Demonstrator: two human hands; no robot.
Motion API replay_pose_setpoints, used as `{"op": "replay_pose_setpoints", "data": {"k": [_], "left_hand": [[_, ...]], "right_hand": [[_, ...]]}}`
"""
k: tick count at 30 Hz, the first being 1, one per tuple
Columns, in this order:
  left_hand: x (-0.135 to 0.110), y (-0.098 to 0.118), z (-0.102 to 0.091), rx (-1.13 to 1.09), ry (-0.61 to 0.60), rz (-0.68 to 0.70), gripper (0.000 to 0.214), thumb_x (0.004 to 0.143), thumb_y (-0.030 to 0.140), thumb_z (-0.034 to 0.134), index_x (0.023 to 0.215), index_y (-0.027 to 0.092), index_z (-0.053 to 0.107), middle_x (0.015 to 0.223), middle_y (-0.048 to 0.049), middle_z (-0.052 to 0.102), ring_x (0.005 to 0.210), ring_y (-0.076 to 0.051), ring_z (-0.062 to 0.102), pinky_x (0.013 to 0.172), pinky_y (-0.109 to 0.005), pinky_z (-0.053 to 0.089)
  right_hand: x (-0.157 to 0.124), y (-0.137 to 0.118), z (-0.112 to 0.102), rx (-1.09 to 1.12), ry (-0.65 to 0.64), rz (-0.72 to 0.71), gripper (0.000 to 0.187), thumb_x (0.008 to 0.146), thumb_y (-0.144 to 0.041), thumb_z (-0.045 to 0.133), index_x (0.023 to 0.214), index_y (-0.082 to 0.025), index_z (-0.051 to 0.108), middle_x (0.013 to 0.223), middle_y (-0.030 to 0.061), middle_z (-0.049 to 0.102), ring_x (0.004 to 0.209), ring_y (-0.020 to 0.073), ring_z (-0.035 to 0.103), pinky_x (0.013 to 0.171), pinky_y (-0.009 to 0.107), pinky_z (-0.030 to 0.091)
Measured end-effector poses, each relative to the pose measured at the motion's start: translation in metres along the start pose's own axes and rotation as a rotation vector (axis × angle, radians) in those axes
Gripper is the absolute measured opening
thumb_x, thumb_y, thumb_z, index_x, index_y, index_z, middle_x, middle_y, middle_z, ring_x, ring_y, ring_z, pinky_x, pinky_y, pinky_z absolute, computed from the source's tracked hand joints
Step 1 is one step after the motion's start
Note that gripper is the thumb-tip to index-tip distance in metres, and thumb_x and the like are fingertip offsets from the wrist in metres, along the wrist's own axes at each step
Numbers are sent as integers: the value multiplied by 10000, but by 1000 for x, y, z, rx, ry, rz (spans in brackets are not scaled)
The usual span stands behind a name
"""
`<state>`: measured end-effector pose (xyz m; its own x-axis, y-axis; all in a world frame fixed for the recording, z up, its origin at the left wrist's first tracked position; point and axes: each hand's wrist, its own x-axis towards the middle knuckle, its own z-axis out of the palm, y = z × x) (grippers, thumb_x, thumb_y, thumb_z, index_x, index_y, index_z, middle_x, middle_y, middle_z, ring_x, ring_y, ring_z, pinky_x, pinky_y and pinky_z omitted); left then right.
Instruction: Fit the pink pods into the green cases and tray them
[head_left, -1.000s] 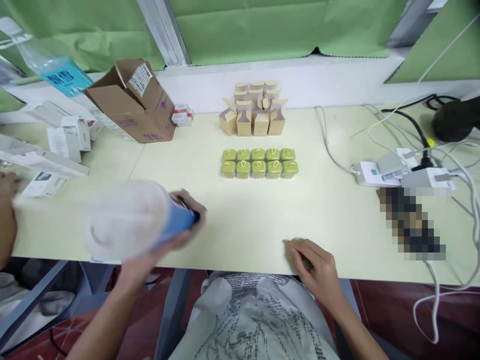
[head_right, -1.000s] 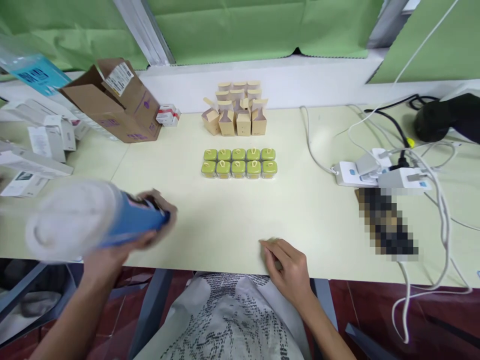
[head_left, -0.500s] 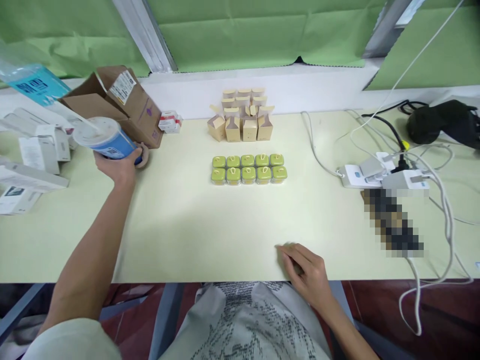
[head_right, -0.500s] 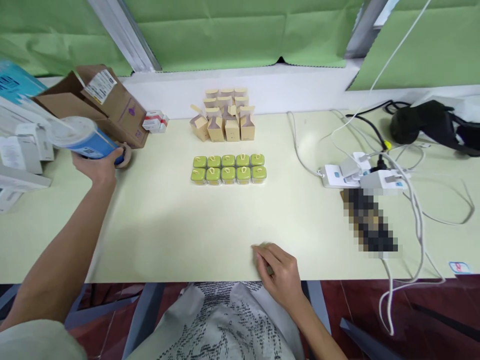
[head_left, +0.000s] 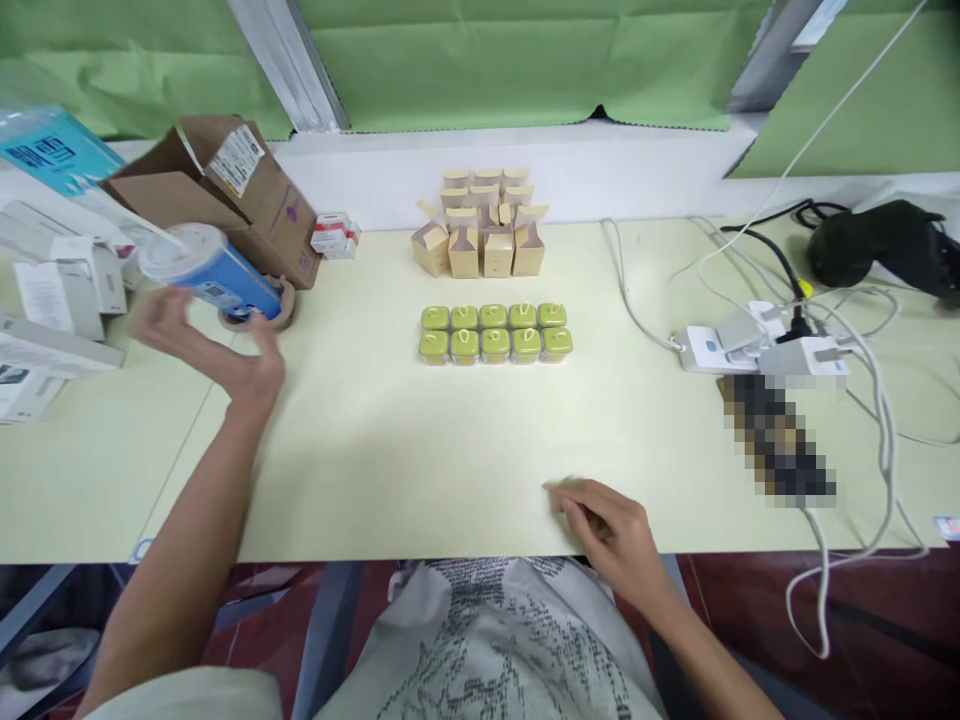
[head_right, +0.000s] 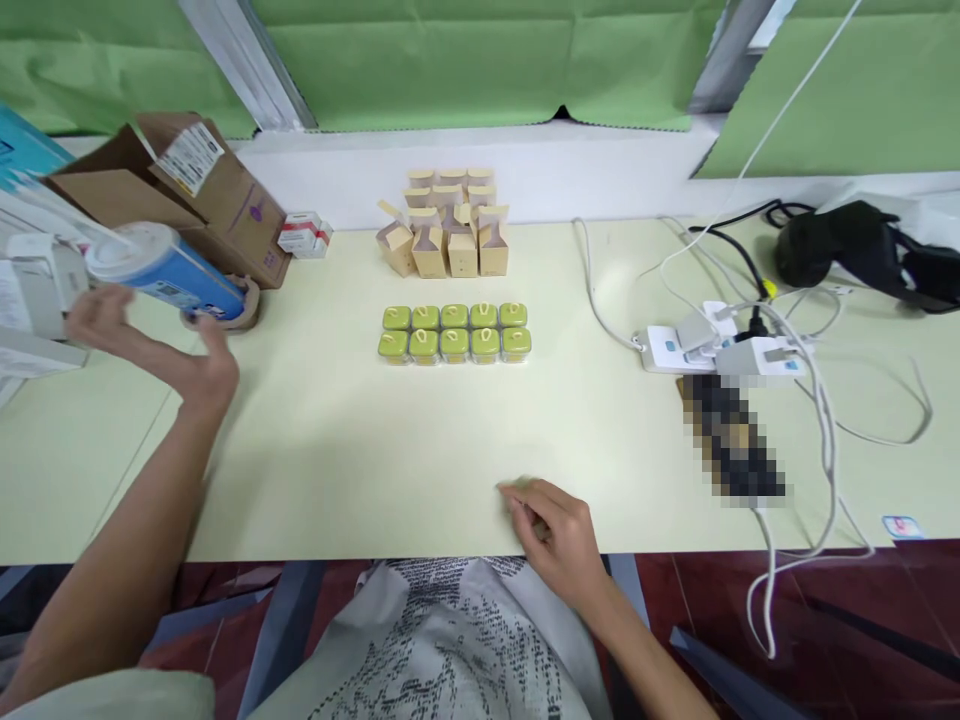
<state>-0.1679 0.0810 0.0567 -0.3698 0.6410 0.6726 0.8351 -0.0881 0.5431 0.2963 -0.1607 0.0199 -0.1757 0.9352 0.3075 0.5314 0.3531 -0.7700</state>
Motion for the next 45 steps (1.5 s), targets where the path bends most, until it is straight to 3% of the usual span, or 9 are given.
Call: {"op": "replay_pose_setpoints", "data": {"k": [2,5,8,14,22,25,29,32,45], "left_hand": [[-20,4,5,-5,-26,196,667,752,562,882,1203,218,531,1366,-189,616,1450,-445,544,1333,-748,336],[-42,24,36,-340,-509,400,927,820,749,876,1494,224,516,1537,-203,596,1462,-401,588,1248,-665,522],[-49,42,77,-548,-799,358,1412,664,864,988,1733,288,266,1807,-262,336,1695,-476,417,1325,-708,469],[-55,43,119,-743,-968,204,1617,607,735,1094,1798,365,64,1821,-283,305,1730,-500,399,1386,-761,374],[-65,33,123,-802,-992,175,1509,698,585,1091,1817,383,99,1734,-233,480,1609,-455,573,1359,-722,446],[-65,32,124,-806,-1000,166,1475,726,541,1085,1822,391,110,1683,-206,540,1579,-428,602,1360,-690,459],[-66,31,123,-800,-986,147,1457,709,516,1097,1818,395,160,1641,-181,564,1565,-411,611,1370,-669,454],[-65,34,122,-785,-982,138,1453,693,517,1103,1812,389,185,1633,-185,558,1566,-418,606,1362,-682,459],[-64,39,117,-734,-984,184,1401,752,601,1047,1813,396,154,1692,-214,514,1589,-457,597,1277,-729,540]], "right_hand": [[27,-7,-7,46,-65,31,218,1129,-199,631,1140,-233,846,864,24,792,630,147,696,545,281,548],[100,-25,-6,231,-132,162,224,1077,-280,656,1255,-223,780,1172,82,816,755,171,782,614,312,627],[190,-43,14,432,-251,295,497,1018,-302,691,1504,-220,629,1427,139,712,829,213,828,642,374,682],[294,-47,52,-17,-138,20,286,946,-78,596,1127,-199,782,1166,103,813,1002,260,759,1059,482,622],[324,-30,62,-25,-310,-80,492,869,-30,625,1310,-208,752,1414,156,697,1319,329,690,1205,557,565],[322,-38,65,21,-296,116,486,881,-10,620,1320,-192,722,1395,166,674,1165,318,740,1150,579,607],[314,-53,65,496,-299,500,345,1008,-115,596,1326,-240,643,1219,93,689,875,239,783,812,433,713],[310,-56,65,666,-298,641,273,1051,-138,580,1304,-239,574,1089,45,681,805,199,798,784,387,734],[304,-48,78,947,-339,671,401,905,-83,730,1245,-263,619,957,-15,781,872,204,819,810,383,711]]}}
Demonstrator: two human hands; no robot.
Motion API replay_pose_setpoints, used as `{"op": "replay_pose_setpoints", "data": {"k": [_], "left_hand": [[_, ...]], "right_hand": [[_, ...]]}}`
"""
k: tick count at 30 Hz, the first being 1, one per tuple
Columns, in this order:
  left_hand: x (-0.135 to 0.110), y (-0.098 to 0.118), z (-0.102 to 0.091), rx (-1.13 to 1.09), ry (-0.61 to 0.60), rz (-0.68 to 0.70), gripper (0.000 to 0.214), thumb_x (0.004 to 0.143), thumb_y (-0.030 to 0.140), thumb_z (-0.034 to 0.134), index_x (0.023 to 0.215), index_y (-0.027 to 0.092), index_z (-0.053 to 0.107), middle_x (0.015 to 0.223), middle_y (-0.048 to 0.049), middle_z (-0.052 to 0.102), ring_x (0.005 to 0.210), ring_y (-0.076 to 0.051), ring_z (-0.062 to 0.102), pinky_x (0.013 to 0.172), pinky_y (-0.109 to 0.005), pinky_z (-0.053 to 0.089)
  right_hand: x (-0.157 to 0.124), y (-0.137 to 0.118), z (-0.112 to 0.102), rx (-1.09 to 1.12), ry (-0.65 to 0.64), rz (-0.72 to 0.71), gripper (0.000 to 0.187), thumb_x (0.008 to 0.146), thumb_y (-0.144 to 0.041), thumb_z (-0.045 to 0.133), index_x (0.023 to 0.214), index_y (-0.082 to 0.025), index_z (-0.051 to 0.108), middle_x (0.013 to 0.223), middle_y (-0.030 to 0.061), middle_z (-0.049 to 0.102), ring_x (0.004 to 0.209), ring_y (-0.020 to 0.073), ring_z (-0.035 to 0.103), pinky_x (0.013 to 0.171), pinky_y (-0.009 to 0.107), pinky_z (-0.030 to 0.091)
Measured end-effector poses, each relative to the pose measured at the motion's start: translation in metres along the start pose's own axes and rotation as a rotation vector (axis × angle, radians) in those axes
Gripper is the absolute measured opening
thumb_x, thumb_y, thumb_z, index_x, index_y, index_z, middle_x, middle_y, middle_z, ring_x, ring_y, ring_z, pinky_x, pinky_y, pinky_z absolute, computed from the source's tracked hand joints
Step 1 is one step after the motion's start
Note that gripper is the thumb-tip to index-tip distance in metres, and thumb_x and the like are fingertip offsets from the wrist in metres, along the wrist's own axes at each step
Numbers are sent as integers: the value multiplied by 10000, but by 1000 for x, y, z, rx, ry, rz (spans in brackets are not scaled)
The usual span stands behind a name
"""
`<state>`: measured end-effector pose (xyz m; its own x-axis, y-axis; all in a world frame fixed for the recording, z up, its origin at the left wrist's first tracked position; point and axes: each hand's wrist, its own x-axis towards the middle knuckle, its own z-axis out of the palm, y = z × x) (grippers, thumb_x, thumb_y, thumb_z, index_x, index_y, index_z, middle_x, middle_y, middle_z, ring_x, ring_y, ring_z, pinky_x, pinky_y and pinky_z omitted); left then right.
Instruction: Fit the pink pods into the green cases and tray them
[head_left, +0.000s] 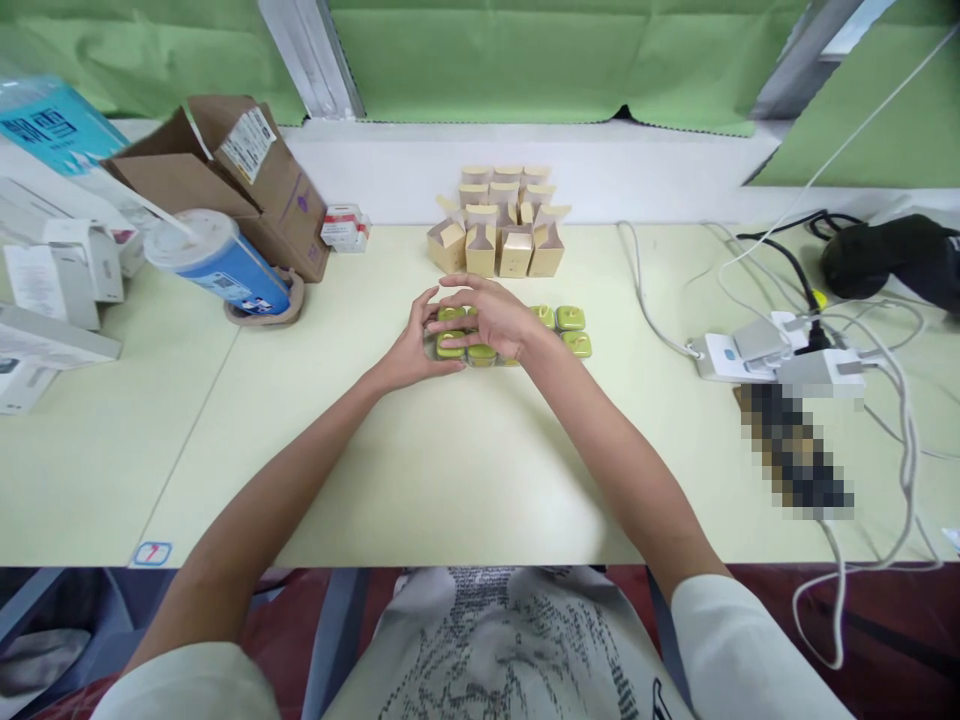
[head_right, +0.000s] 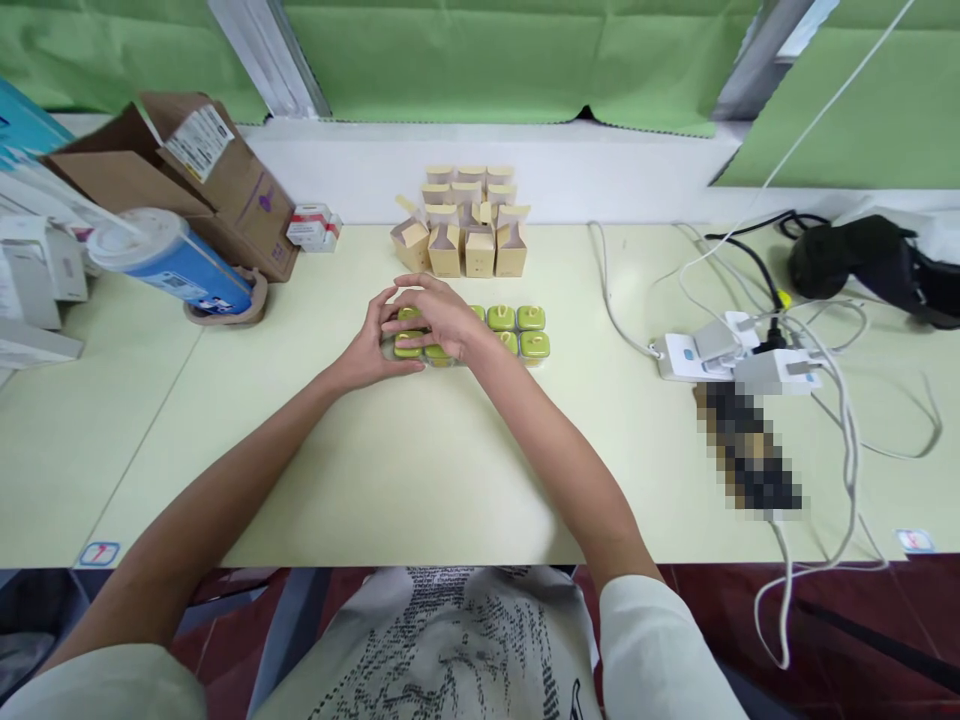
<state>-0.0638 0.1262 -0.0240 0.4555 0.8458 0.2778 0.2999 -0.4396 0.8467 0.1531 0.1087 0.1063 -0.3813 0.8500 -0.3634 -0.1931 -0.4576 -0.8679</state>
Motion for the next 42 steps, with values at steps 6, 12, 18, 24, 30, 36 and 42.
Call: {"op": "replay_pose_setpoints", "data": {"k": [6,12,18,24,30,36,42], "left_hand": [[0,2,0,-17,-13,-27,1383,758,541,1050,1804,389,157,1689,-216,512,1544,-431,634,1267,-705,556],[0,0,-1,-16,-23,-11,1358,781,538,1043,1796,418,149,1682,-209,517,1563,-426,618,1276,-716,540],[-1,-5,0,-36,-40,-9,1386,777,601,1036,1801,446,115,1719,-191,474,1584,-411,597,1250,-659,583],[1,0,0,2,-2,-66,1394,696,621,1068,1791,353,248,1743,-210,501,1609,-441,588,1323,-666,537],[7,11,-1,-8,1,-111,1228,629,540,1090,1648,259,466,1701,-194,600,1607,-461,590,1370,-688,486],[6,14,-1,-30,9,-106,1134,637,595,1092,1583,279,552,1598,-159,693,1502,-459,675,1250,-710,585],[10,-11,0,-21,9,-29,1330,612,830,1025,1717,354,457,1599,-142,674,1578,-470,618,1359,-731,480]], "right_hand": [[-1,4,6,21,35,0,317,985,-90,649,1257,-242,591,926,-31,788,854,165,788,837,329,657],[2,9,12,36,120,-37,392,928,-97,673,1271,-262,580,815,-64,741,768,179,785,785,339,667],[6,11,9,17,66,41,196,966,-189,710,1129,-235,610,768,-25,751,754,208,792,806,383,676],[8,9,11,7,56,50,158,1028,-155,689,873,-172,708,734,45,736,839,190,759,851,319,671],[14,18,15,23,156,-4,227,1022,-81,615,826,-181,671,637,26,687,738,176,709,851,333,664],[2,5,20,51,154,-83,203,1020,-79,591,876,-170,700,621,28,677,721,196,714,855,358,700],[-58,-10,21,-56,-106,-111,254,1005,-125,646,774,-172,742,746,96,776,723,208,783,789,339,727]]}}
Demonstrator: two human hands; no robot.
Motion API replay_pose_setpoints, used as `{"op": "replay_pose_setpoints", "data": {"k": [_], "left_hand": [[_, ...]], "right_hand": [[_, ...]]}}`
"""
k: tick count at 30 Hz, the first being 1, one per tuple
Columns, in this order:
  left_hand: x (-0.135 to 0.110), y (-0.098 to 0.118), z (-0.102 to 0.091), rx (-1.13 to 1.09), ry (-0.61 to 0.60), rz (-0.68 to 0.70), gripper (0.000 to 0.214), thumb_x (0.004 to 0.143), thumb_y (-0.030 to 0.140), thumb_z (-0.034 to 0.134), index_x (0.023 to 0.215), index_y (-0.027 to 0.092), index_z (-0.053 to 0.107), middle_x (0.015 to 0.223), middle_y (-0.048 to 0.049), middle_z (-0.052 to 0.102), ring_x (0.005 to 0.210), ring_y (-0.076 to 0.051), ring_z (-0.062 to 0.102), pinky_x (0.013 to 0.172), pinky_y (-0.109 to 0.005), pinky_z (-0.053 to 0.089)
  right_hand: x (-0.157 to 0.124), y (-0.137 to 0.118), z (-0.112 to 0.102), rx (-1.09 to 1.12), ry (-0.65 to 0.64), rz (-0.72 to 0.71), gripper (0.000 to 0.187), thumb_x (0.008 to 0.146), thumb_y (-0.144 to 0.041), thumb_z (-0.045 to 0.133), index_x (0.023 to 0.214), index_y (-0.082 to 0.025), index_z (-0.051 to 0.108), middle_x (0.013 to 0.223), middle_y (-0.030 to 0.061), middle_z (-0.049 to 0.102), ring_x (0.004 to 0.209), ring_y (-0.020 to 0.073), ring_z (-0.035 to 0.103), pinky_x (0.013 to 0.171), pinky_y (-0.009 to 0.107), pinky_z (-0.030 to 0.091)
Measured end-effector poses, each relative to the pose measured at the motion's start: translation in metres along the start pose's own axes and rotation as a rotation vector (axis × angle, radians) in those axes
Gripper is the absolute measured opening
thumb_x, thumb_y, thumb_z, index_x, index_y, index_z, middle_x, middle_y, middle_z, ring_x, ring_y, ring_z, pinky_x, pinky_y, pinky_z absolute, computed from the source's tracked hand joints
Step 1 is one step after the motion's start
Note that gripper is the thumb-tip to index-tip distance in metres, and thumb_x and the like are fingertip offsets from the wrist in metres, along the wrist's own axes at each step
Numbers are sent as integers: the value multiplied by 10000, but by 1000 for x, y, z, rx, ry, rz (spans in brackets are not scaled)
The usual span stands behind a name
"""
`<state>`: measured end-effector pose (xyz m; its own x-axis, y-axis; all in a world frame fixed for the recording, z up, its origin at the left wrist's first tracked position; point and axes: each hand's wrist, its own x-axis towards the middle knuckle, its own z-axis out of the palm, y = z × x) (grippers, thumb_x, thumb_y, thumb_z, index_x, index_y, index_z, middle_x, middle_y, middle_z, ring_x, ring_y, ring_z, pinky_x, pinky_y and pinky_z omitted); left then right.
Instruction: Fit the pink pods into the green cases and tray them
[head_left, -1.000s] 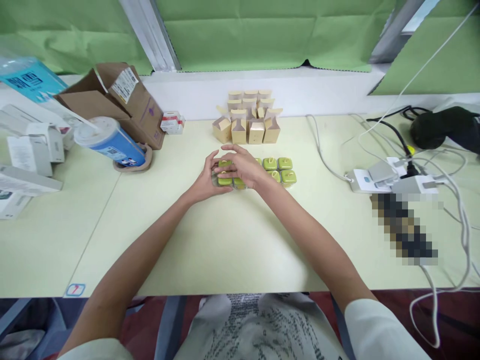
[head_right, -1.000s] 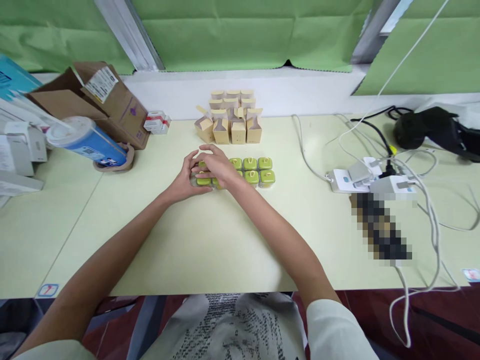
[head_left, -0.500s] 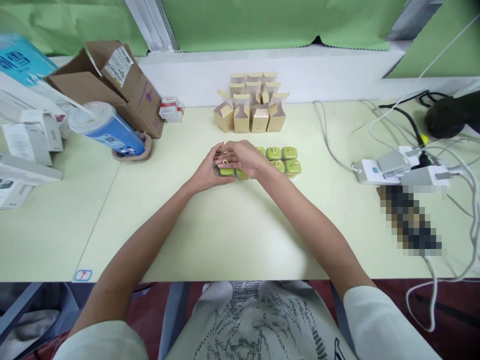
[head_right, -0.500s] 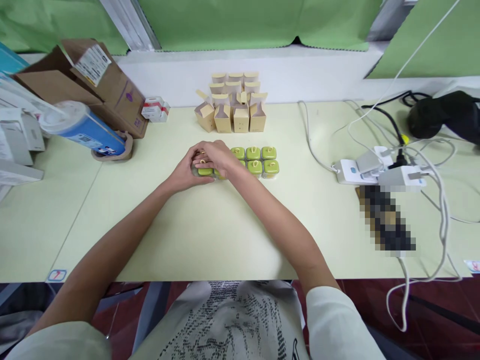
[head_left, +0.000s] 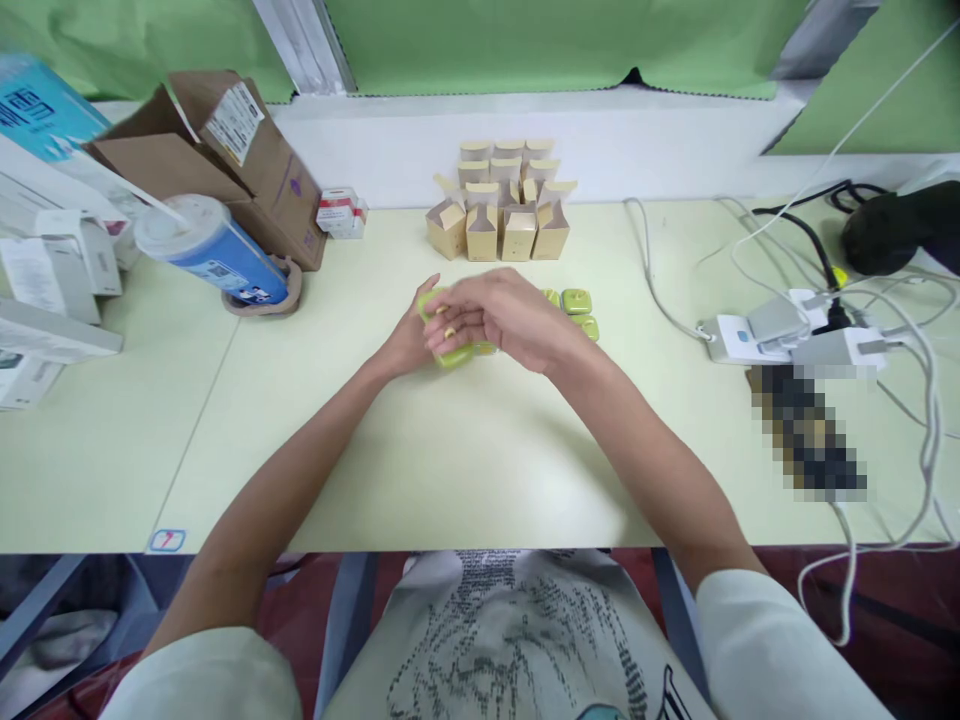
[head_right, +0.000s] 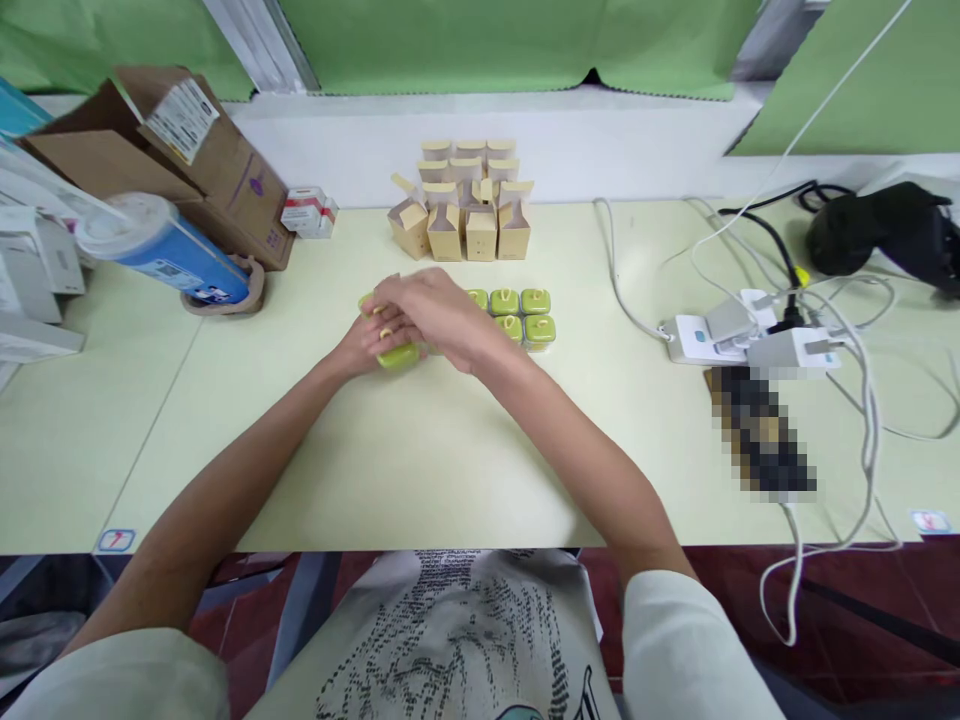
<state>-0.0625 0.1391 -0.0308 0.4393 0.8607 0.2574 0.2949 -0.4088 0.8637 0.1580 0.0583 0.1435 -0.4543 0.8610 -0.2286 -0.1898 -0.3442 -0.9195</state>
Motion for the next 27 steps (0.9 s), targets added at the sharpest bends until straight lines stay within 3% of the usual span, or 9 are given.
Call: {"op": "replay_pose_setpoints", "data": {"k": [3,6,9,12,15,20,23,27], "left_hand": [[0,-8,1,-17,-6,2,1484,614,876,998,1801,323,302,1627,-167,632,1587,-426,609,1413,-676,420],[-3,-6,3,12,14,1,1544,607,796,1053,1814,259,254,1668,-206,582,1619,-426,560,1428,-661,379],[-5,-1,3,18,6,-15,1537,609,748,1076,1813,276,246,1676,-202,568,1605,-425,558,1414,-662,381],[-5,1,4,10,1,-15,1534,610,772,1066,1813,292,243,1654,-184,571,1599,-424,555,1406,-654,387],[-5,0,4,12,1,-8,1540,621,799,1052,1817,285,231,1659,-179,552,1604,-416,545,1415,-629,381],[-5,-2,5,-2,-18,-12,1576,613,809,1052,1831,294,195,1685,-189,517,1625,-430,515,1426,-639,351],[-6,-2,4,-4,-43,-15,1595,626,786,1056,1849,308,152,1701,-192,488,1632,-441,501,1428,-658,336],[-6,-4,-2,-28,-93,-12,1650,612,717,1092,1865,362,79,1759,-208,412,1673,-460,463,1420,-687,339]], "right_hand": [[-25,27,-1,1,-92,135,150,943,-110,721,823,-133,807,774,100,819,703,196,811,716,295,706],[-38,66,-1,73,-50,248,72,900,-106,764,852,-129,813,795,93,837,718,192,833,748,290,708],[-41,93,0,185,75,217,87,873,-68,758,870,-137,811,825,91,846,759,189,846,828,305,721],[-39,102,2,273,128,151,81,863,-82,796,888,-158,806,875,82,855,846,192,863,921,325,727],[-39,103,2,311,94,127,104,860,-100,817,940,-165,798,926,85,866,909,205,877,947,340,731],[-46,93,0,287,91,195,222,884,-80,766,1087,-171,764,927,93,879,873,242,886,802,375,758],[-49,75,-5,221,125,210,263,913,-73,725,1151,-179,770,982,98,895,881,258,887,692,368,749],[-39,38,-23,150,187,50,216,966,-73,653,1102,-177,786,1027,86,892,926,249,883,673,333,729]]}}
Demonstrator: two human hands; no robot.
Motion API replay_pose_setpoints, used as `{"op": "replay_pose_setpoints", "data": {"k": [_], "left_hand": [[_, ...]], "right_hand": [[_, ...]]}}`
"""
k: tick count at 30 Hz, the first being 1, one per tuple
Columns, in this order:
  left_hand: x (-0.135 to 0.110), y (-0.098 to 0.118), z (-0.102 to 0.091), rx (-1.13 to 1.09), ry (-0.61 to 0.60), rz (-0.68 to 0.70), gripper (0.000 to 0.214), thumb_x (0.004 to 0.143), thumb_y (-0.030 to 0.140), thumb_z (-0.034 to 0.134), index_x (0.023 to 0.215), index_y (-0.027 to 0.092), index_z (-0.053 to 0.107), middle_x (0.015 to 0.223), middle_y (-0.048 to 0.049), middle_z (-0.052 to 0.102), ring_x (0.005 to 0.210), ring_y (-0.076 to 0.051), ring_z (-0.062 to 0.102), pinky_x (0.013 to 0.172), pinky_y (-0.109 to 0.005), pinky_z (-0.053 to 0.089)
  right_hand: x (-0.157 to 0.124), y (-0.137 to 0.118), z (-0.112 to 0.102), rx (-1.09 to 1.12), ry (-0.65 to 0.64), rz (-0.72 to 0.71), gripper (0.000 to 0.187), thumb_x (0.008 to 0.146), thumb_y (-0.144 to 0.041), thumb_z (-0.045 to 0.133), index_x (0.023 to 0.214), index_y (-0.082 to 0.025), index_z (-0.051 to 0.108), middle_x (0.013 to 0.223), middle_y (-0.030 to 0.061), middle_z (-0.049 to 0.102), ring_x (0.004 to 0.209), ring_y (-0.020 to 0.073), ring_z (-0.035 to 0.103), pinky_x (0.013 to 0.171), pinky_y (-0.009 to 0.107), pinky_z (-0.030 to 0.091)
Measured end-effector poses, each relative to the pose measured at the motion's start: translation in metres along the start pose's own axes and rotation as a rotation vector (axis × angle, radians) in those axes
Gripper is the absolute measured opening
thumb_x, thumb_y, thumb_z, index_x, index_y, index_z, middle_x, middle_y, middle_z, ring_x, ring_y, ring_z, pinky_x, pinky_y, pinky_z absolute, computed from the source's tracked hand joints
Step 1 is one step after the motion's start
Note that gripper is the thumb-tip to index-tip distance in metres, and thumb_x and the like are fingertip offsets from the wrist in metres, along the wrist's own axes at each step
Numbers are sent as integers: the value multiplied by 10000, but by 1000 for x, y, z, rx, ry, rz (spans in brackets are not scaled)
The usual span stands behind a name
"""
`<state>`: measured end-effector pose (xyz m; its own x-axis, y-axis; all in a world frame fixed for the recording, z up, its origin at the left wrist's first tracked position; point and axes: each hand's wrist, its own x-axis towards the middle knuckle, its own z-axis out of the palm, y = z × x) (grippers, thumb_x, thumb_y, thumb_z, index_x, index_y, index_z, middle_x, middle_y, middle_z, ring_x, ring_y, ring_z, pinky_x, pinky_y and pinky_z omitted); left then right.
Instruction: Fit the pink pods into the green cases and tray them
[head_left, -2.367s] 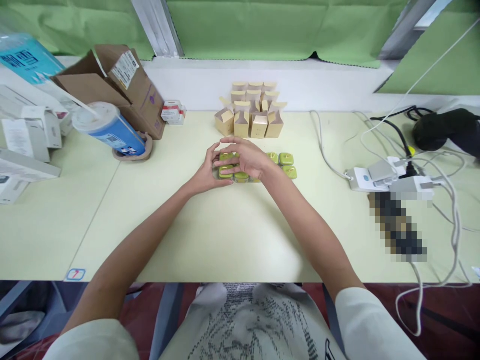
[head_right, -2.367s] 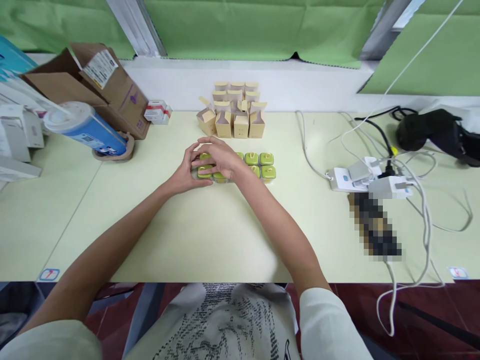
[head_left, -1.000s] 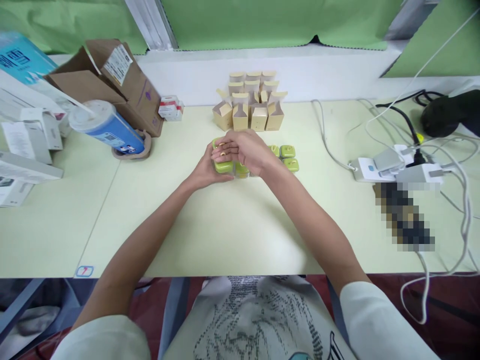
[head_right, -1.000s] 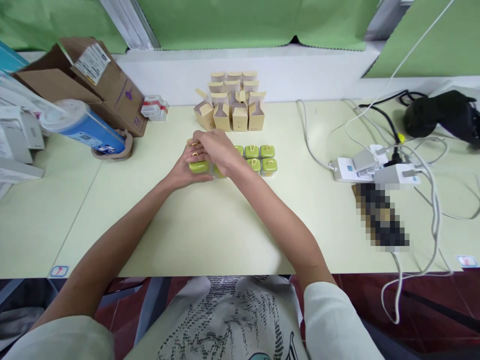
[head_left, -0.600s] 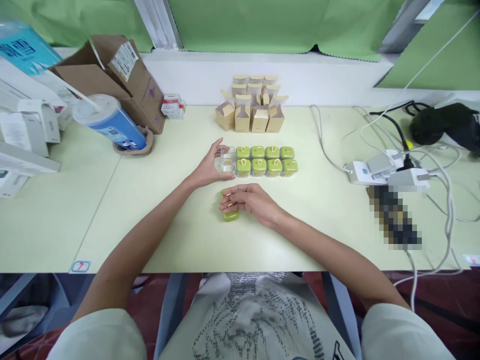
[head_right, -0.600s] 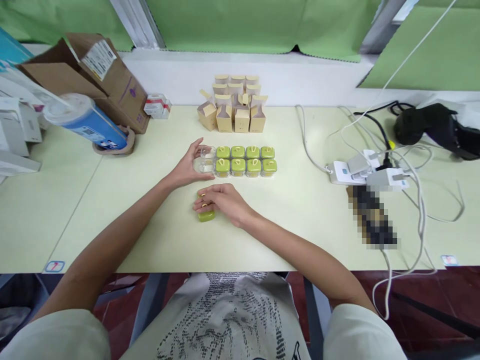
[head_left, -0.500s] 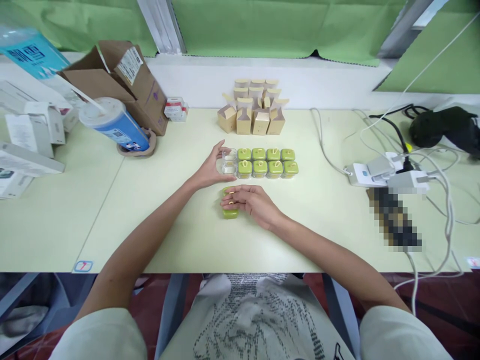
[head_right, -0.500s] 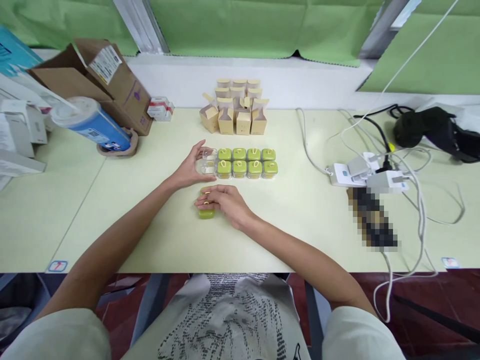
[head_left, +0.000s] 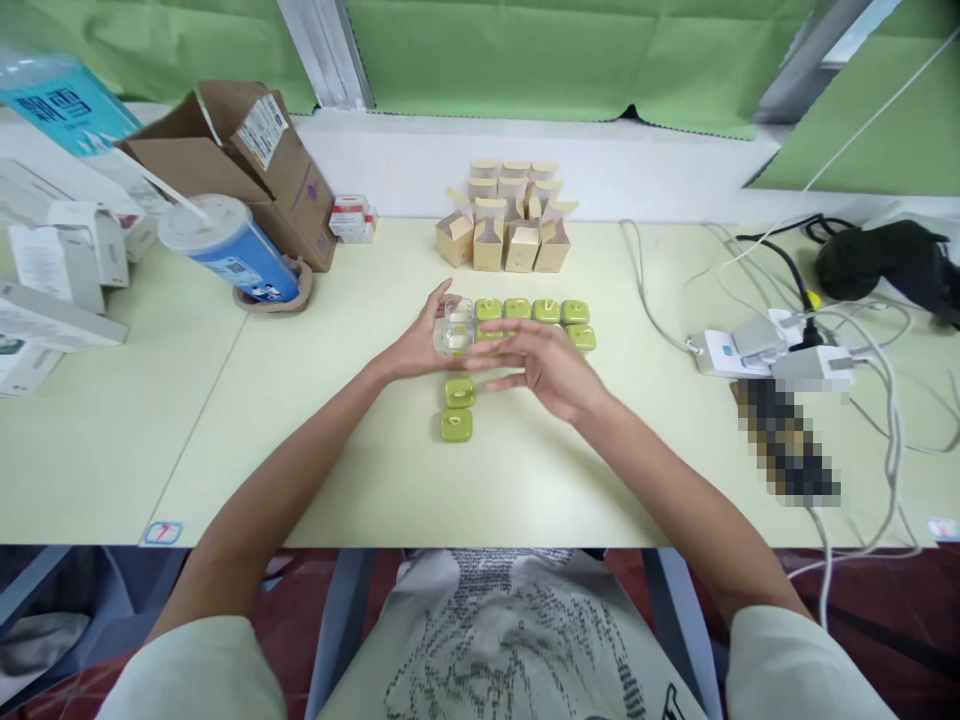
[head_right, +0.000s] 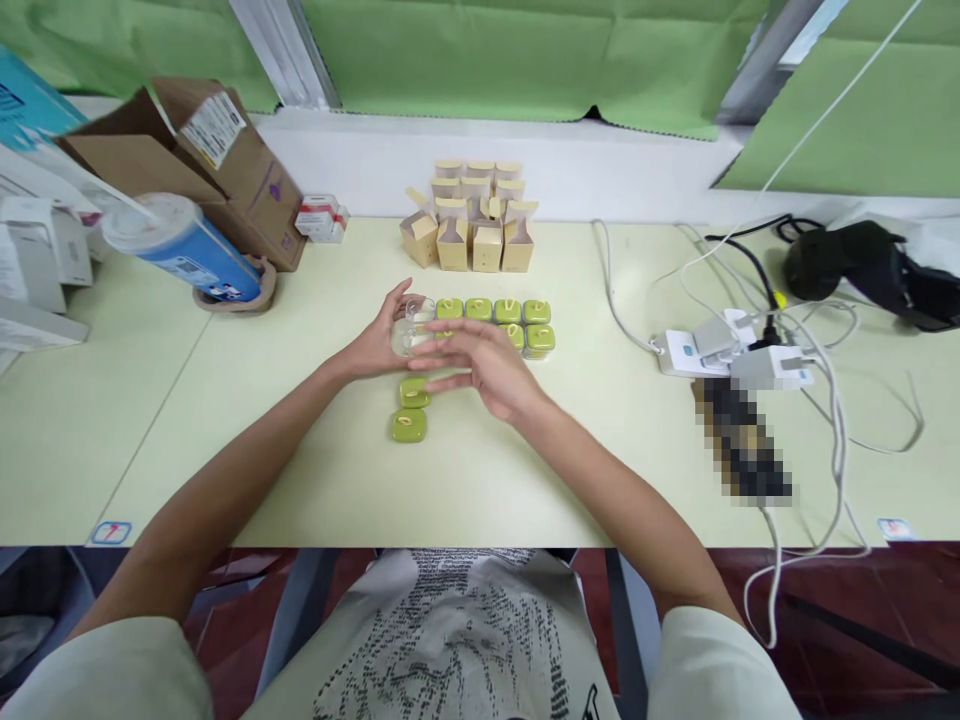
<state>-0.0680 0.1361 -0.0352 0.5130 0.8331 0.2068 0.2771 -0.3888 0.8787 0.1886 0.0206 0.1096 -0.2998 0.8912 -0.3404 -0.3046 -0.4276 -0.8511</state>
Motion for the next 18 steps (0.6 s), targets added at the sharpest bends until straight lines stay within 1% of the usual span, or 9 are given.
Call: {"op": "replay_pose_setpoints", "data": {"k": [2,4,6,9,11,15,18], "left_hand": [[1,-3,-7,-38,-17,6,1714,565,693,1121,1860,403,36,1795,-220,360,1719,-478,405,1419,-722,318],[4,-8,-14,-92,-22,9,1748,535,704,1130,1849,438,8,1808,-224,336,1760,-487,334,1420,-762,284],[6,-13,-19,-141,-27,9,1742,533,728,1123,1838,464,-1,1797,-218,349,1775,-484,306,1416,-786,269],[8,-18,-21,-145,-20,22,1721,533,728,1124,1829,475,21,1775,-205,390,1761,-472,336,1419,-782,272],[8,-19,-19,-123,-9,38,1709,533,720,1129,1830,469,44,1765,-200,413,1748,-467,362,1423,-769,280],[6,-17,-15,-102,6,36,1699,544,732,1120,1840,441,60,1756,-204,434,1726,-463,402,1418,-743,316],[4,-16,-13,-97,19,34,1685,552,731,1115,1845,424,80,1751,-206,443,1714,-461,424,1419,-733,326]], "right_hand": [[14,-17,-7,-21,28,-46,213,993,-85,626,1121,-178,768,1057,88,887,892,242,880,702,347,733],[29,-28,-13,-36,55,-32,212,1008,-91,606,1145,-175,744,1085,98,879,858,242,877,733,374,741],[42,-33,-18,-48,82,-10,208,1016,-91,601,1158,-179,726,1109,102,868,838,238,872,752,392,745],[54,-32,-22,-66,109,-4,183,1026,-97,625,1152,-195,714,1111,90,848,834,225,859,766,392,745],[58,-31,-24,-66,105,9,179,1014,-91,655,1143,-201,711,1072,73,825,829,221,853,781,399,748],[61,-31,-22,-41,74,30,268,977,-50,689,1190,-213,694,989,36,780,836,223,856,830,414,754],[61,-34,-17,-73,84,53,290,987,-46,654,1224,-212,645,961,53,789,878,250,857,818,443,757]]}}
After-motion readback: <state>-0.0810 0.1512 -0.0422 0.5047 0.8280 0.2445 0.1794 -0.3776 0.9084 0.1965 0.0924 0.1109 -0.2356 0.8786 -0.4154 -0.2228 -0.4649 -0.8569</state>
